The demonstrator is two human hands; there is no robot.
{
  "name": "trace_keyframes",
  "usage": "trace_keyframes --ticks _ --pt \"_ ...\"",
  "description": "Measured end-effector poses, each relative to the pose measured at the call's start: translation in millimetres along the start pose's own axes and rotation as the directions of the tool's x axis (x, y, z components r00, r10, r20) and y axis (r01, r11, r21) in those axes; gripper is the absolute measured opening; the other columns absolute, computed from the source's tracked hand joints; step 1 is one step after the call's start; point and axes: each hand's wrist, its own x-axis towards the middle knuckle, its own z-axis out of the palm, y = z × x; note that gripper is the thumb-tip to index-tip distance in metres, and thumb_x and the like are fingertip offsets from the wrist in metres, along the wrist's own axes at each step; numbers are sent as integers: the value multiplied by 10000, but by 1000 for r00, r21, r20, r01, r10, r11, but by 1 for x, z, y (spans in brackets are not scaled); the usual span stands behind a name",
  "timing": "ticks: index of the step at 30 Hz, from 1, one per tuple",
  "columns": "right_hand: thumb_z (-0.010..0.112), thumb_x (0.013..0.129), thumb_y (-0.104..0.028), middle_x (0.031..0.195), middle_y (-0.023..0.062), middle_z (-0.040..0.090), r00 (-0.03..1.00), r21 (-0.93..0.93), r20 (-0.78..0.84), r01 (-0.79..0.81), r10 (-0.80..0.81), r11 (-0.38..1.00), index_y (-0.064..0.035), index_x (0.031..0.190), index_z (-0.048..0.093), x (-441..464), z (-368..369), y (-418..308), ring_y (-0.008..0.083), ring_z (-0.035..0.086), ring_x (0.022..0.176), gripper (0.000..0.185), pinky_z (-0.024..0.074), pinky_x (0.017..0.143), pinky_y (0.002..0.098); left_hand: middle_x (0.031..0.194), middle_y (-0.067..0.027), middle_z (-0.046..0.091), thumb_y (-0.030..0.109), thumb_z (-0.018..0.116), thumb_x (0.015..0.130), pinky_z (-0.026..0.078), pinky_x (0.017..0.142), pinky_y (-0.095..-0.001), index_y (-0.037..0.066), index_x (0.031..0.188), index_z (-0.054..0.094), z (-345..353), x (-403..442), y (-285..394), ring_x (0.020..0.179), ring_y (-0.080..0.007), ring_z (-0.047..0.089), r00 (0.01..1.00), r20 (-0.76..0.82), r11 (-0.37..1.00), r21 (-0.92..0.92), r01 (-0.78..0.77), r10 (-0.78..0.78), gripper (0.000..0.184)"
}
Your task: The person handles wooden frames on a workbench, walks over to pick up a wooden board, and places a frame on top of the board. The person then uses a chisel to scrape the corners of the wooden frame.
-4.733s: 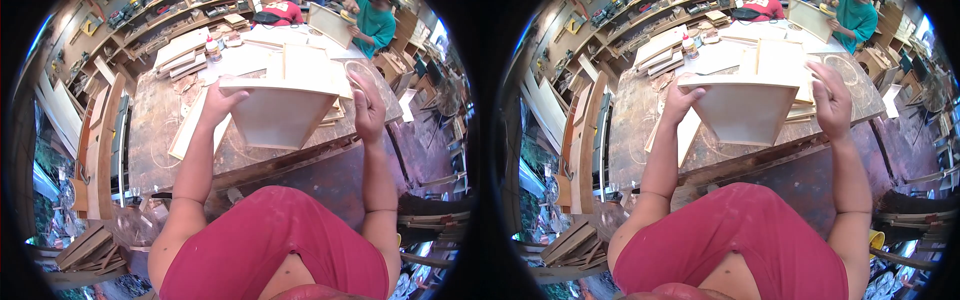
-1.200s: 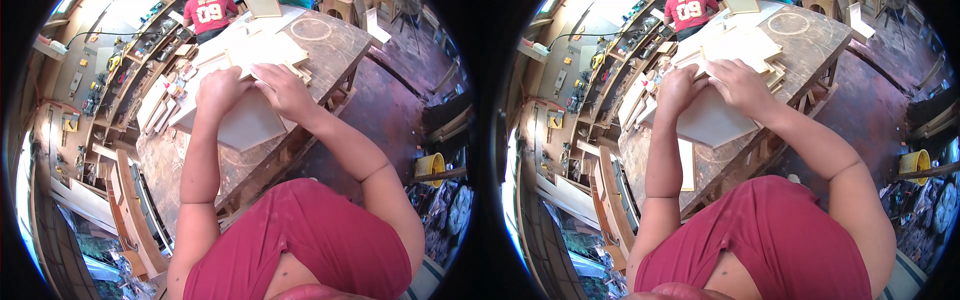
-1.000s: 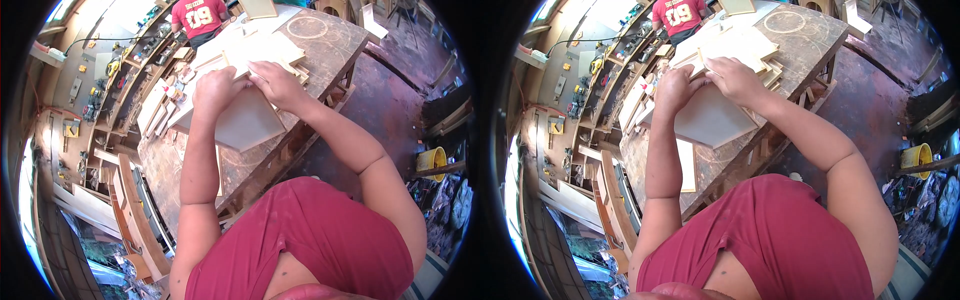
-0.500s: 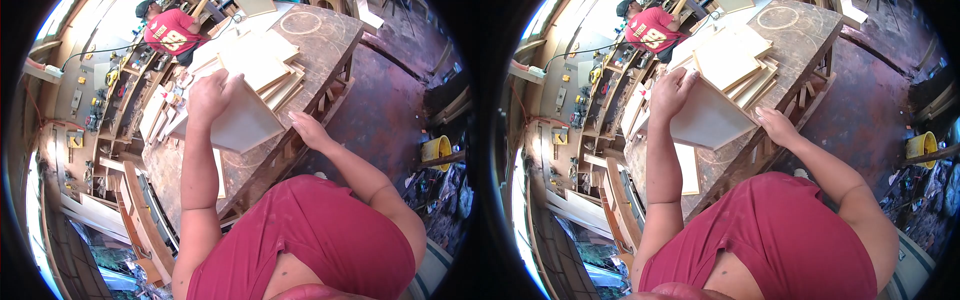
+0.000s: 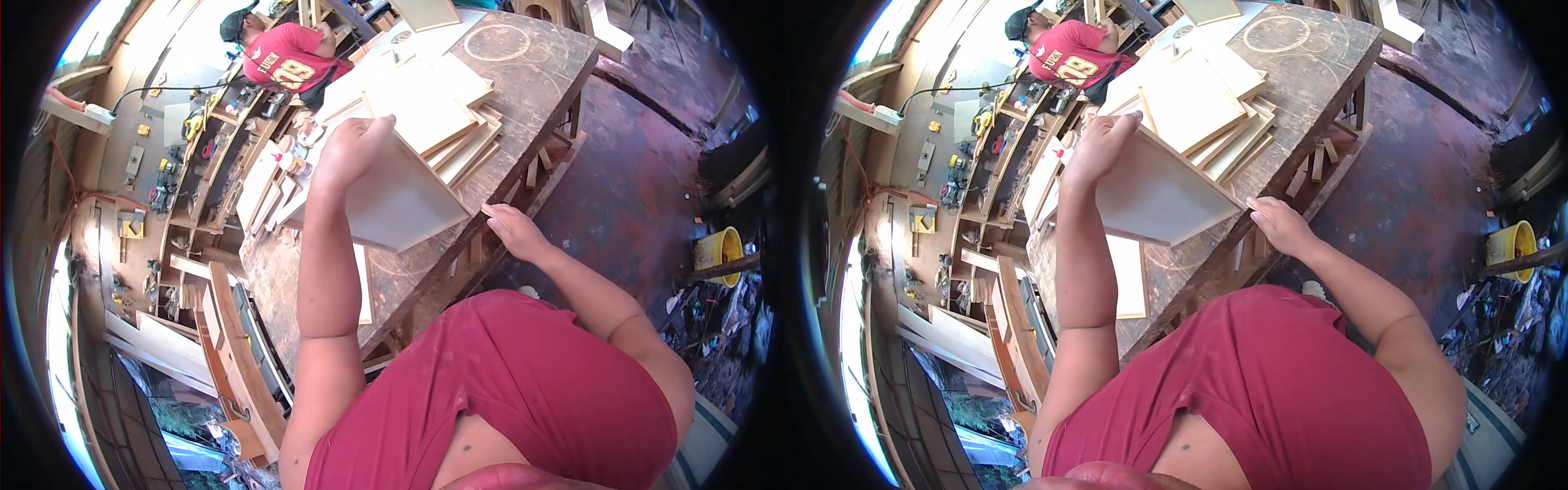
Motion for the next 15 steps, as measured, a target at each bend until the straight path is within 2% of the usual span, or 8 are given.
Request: trace_keyframes --ticks 2,4,5,7,8,10,14,15 --pt "485 1002 -218 1277 195 573 1000 9 14 -10 10 1000 9 1308 549 -5 1 -2 342 539 1198 387 416 1028 389 619 -162 584 464 554 861 486 685 -375 -70 715 612 2 3 -2 635 -225 584 1000 -9 1000 1 12 -12 557" --pt "483 1001 -216 1271 197 577 999 17 28 -19 19 1000 13 1306 549 -9 2 -1 343 542 1194 387 418 1026 388 585 -119 562 444 583 856 473 633 -350 -47 675 603 4 5 -7 595 -171 550 999 -42 1000 -3 17 -17 524" --pt "480 1002 -213 1263 201 581 999 17 36 -14 13 1000 21 1304 548 -11 3 1 343 546 1189 388 419 1026 386 585 -119 562 444 583 856 473 633 -350 -47 675 603 3 4 -7 595 -171 550 999 -42 1000 -3 20 -20 524" --pt "478 1002 -209 1254 206 585 999 19 47 -9 8 1000 28 1301 547 -15 4 3 344 550 1184 388 419 1026 385 557 -56 534 402 614 852 440 569 -311 -5 630 590 -1 1 -6 549 -113 497 999 28 999 -33 -33 34 464" --pt "476 1003 -208 1248 210 587 998 31 54 -10 8 999 33 1299 547 -17 4 4 345 552 1182 389 420 1026 383 557 -56 534 402 614 852 440 569 -311 -5 630 590 -2 -2 -2 549 -113 497 999 28 999 -34 -30 31 464" --pt "475 1003 -208 1242 215 590 998 45 64 -9 7 999 38 1297 546 -19 4 5 345 553 1180 390 420 1026 381 545 5 490 359 633 853 395 517 -288 41 589 548 -4 -7 4 526 -71 434 998 54 998 -49 -37 39 422" --pt "477 1001 -204 1241 219 587 999 75 52 -17 13 997 39 1290 549 -20 6 6 346 555 1177 384 422 1022 385 552 22 486 345 628 859 385 507 -293 48 580 525 -2 -6 -4 528 -74 428 996 65 991 -123 -46 54 420" --pt "478 1000 -202 1234 219 589 999 76 39 -7 4 997 39 1289 549 -18 7 5 347 556 1172 382 424 1017 389 561 42 457 334 617 893 348 502 -283 55 595 519 -1 -6 -4 533 -61 393 997 57 985 -165 -49 59 419"
